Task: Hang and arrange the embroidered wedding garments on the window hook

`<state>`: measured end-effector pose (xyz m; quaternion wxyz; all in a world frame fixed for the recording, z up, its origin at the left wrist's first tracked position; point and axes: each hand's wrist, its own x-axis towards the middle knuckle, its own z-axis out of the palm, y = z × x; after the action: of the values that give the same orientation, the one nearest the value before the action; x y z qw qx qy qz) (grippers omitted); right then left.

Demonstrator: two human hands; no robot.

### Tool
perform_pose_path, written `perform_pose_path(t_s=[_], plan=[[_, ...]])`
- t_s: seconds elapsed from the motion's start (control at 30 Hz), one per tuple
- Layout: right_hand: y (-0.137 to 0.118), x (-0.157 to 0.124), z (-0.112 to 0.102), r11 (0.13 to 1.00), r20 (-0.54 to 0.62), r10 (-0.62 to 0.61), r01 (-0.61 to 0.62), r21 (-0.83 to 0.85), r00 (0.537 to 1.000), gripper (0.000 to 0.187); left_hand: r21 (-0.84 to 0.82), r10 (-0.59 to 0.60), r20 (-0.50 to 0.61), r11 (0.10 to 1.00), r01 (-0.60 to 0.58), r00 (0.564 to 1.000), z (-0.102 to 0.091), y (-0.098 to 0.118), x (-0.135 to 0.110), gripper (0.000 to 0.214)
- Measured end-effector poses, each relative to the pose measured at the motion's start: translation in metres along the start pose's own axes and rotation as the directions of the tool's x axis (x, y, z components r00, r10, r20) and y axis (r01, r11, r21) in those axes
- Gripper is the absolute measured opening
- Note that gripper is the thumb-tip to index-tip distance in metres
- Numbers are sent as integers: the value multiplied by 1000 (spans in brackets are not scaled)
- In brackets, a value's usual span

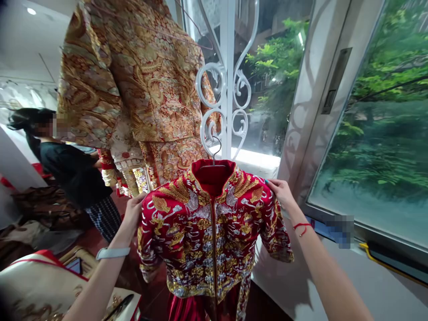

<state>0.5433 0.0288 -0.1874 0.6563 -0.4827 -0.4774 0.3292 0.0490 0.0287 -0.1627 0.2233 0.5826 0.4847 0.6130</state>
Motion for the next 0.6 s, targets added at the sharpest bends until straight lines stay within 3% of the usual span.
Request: perform_pose_path(t_s=[0.07,0.13,0.23,0.27,0.37,0.43,0.5,0.6], plan=[[-7,6,1,999,-45,-54,54,-5,998,54,5,75,-65,997,-75,995,1,17,3,39],[-9,11,2,994,-80,-105,103,-25,991,52,89,206,-192,977,-192,959,2,27,-4,35],[0,14,6,988,-86,-142,136,-71,986,50,293,362,-369,920,-262,856,6,19,-28,33],[5,13,9,988,-75,-138,132,-86,988,51,310,342,-387,923,-229,856,8,11,-37,34],[21,7,12,989,-30,-101,97,-110,994,56,242,185,-317,964,-109,930,9,-12,-57,38],[26,0,10,992,9,-83,84,-96,996,60,180,122,-265,981,-76,957,5,-20,-65,41],[27,-9,5,995,80,-86,89,-45,993,57,82,86,-201,994,-71,976,-2,-21,-71,47],[28,-20,-4,990,113,-142,141,15,983,51,-7,41,-16,999,-41,999,-7,-14,-79,59]])
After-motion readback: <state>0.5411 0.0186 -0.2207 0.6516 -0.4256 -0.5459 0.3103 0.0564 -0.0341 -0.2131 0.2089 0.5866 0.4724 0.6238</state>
